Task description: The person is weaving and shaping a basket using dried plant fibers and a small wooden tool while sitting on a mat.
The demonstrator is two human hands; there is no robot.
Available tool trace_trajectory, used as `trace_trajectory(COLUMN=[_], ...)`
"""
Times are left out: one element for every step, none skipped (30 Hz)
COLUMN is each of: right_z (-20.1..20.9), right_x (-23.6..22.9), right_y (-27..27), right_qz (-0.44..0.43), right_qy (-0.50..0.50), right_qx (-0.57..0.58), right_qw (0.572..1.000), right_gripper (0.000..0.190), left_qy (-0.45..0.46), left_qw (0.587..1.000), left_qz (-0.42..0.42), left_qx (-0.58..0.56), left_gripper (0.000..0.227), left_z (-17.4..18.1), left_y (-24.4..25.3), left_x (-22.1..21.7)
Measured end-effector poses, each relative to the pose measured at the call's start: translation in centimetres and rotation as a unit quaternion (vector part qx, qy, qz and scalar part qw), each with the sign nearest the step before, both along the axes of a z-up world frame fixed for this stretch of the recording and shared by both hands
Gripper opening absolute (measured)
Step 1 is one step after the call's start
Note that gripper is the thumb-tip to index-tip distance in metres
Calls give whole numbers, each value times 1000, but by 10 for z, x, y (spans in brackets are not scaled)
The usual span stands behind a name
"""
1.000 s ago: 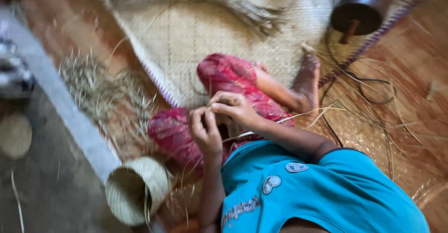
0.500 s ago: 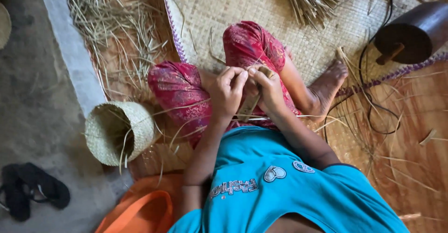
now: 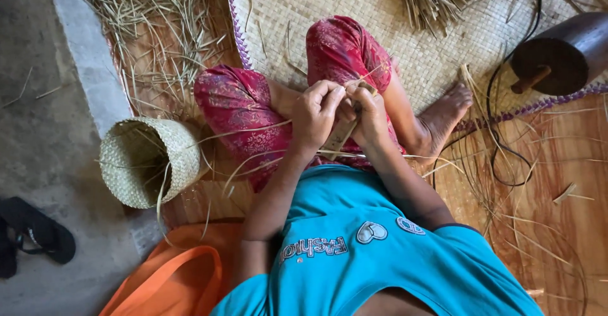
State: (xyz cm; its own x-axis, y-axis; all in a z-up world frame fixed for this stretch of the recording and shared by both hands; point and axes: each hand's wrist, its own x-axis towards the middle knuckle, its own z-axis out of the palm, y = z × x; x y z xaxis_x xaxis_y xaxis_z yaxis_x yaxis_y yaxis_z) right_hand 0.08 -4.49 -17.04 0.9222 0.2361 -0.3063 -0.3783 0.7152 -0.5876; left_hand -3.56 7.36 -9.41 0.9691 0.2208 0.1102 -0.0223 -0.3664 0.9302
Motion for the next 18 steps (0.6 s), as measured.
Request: trace_trajectory(right_z=[1,5,9,13,12,10,8,5,3,0,-1,-1,-2,-3,-3,-4,-3,-2], right_x=[1,1,1,1,2,3,4,4,5,5,6,6,7,8,8,9,7,4], right_y=[-1,0,-1,-1,-2,-3,-4,-5,-5,-6,-7,-8,-9,-8,-7,-6,-3,0], right_qz=[7,8,15,21,23,28,33,35,37,38,40,42,45,46,43,41,42,51], right_qy=[12,11,22,33,33,32,32,32,35,38,38,35,31,31,29,27,27,17], right_qx=[-6,-7,-10,-13,-14,-8,-1,-2,-2,-3,-3,-11,-18,-18,-26,-34,-35,-36], right_qw=[1000,1000,1000,999,999,999,999,999,999,999,998,998,998,998,998,998,998,998], right_gripper=[13,13,12,12,12,12,13,13,13,13,13,13,13,13,13,13,13,13], left_qy=[-14,-14,-37,-59,-59,-81,-102,-101,-108,-115,-115,-113,-111,-111,-95,-79,-79,-61], left_qw=[999,999,996,991,992,984,975,975,972,969,969,973,976,976,985,992,992,995], left_qz=[-5,-3,-11,-18,-17,-24,-31,-29,-32,-35,-34,-29,-24,-24,-7,10,11,28], left_qx=[37,36,76,115,114,154,194,194,205,215,215,201,187,187,141,94,93,67], left_gripper=[16,16,14,11,11,10,8,8,7,6,6,7,8,8,10,11,11,12], left_z=[-1,-3,-6,-8,-13,-18,-23,-30,-36,-43,-42,-40,-39,-35,-31,-27,-24,-21], left_y=[2,3,5,6,8,9,10,11,12,14,12,11,9,8,6,4,4,4], left_x=[0,0,0,0,0,1,1,1,1,1,0,-1,-1,-3,-5,-6,-7,-8])
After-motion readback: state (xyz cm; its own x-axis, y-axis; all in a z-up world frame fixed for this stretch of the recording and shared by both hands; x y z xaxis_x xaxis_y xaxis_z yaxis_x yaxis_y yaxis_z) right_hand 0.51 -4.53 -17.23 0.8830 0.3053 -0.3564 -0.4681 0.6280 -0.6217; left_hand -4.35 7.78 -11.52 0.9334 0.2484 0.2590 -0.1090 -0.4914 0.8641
